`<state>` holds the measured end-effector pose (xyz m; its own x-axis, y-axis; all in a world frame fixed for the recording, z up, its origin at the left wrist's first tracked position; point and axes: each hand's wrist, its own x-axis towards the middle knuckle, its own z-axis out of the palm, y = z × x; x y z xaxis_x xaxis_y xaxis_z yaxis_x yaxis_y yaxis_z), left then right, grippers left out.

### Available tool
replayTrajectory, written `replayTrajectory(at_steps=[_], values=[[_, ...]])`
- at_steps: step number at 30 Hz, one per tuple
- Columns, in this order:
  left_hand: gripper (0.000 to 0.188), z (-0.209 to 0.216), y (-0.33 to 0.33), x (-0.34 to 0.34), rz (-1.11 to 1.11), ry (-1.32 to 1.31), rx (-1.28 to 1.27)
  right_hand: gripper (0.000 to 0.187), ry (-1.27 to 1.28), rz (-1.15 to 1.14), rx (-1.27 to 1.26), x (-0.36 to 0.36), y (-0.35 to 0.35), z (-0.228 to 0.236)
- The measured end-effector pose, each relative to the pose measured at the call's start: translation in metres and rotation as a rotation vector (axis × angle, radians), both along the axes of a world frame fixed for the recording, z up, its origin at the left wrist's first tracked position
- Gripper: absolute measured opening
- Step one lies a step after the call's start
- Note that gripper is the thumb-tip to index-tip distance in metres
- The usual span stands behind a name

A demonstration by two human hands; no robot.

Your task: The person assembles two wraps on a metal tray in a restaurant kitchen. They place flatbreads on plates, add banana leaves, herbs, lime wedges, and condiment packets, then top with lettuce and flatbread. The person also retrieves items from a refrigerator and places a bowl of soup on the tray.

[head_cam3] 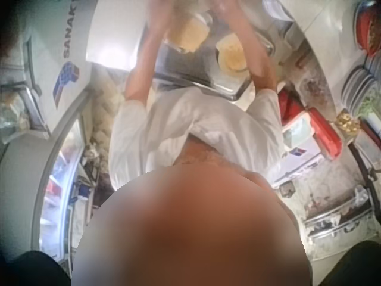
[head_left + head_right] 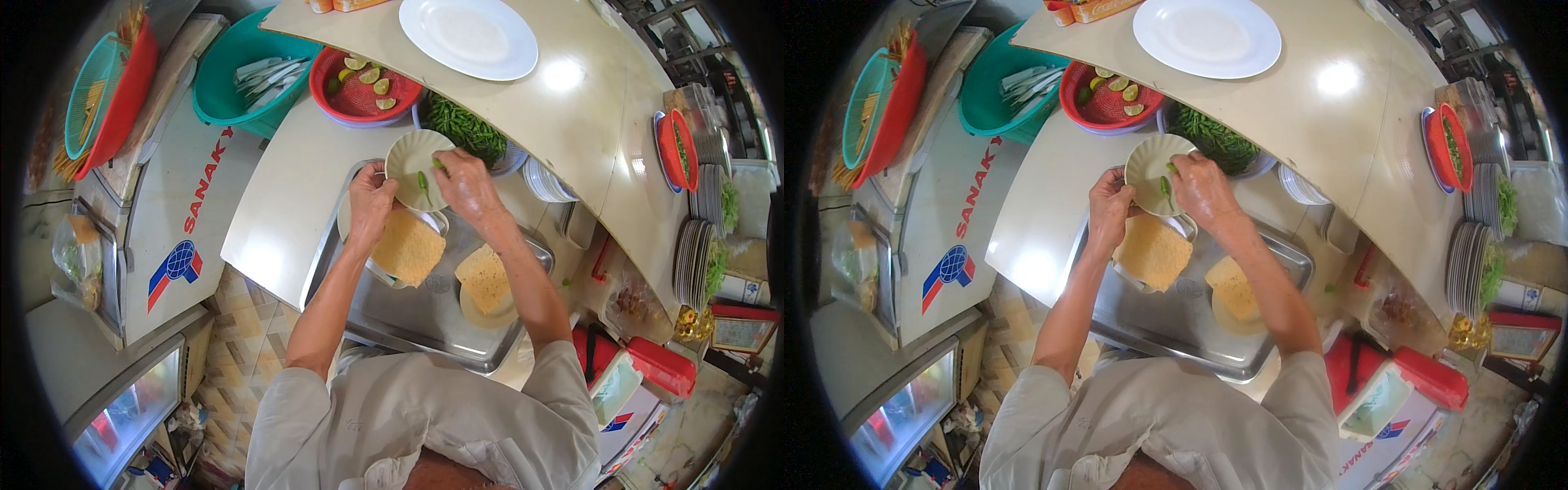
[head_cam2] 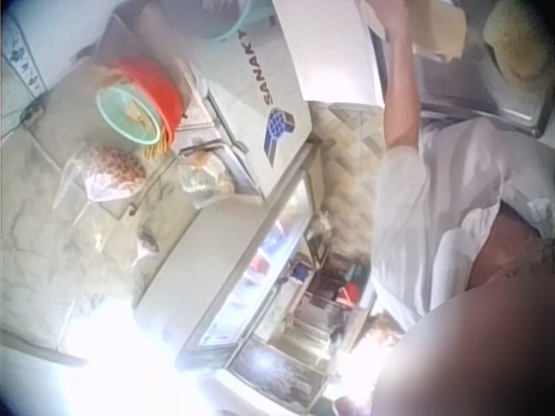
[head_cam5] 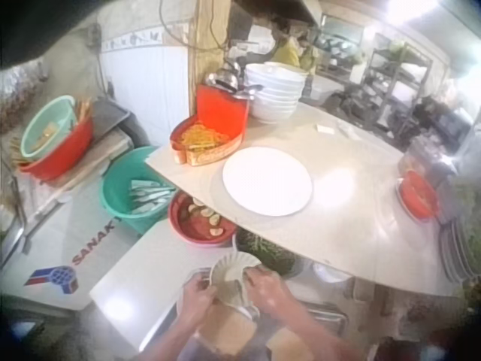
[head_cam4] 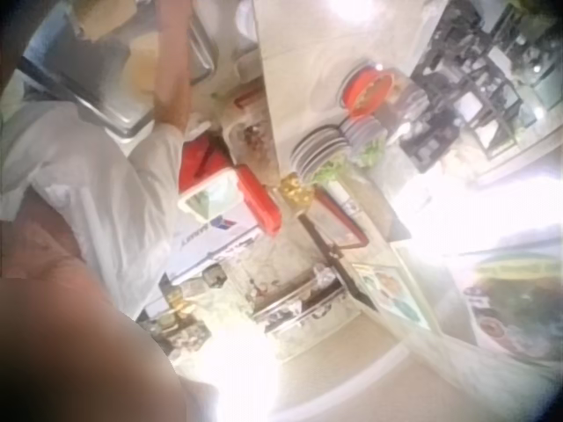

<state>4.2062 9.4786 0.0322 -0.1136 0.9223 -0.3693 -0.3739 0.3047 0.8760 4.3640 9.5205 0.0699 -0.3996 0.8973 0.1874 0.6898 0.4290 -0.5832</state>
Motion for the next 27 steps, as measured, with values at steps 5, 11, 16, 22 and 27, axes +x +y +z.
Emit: replayTrajectory(at_steps=[5, 11, 16, 22, 27], values=[[0.026, 0.002, -0.009, -0.004, 0.044, -0.064, 0.018, 0.019, 0.161, -0.054, -0.1, -0.004, -0.006, 0.001], [0.026, 0.004, -0.016, -0.014, 0.081, -0.096, -0.011, 0.015, -0.123, -0.039, -0.02, -0.015, -0.019, 0.011], [0.026, 0.007, -0.023, -0.037, 0.133, -0.109, -0.005, 0.016, -0.019, 0.034, 0.079, -0.046, -0.014, 0.017], [0.026, 0.005, -0.03, -0.087, 0.239, -0.074, 0.0, 0.019, -0.09, 0.029, 0.162, -0.086, 0.055, 0.01], [0.025, 0.001, -0.032, -0.119, 0.323, -0.087, 0.009, 0.046, -0.416, -0.125, 0.097, -0.126, 0.121, -0.029]])
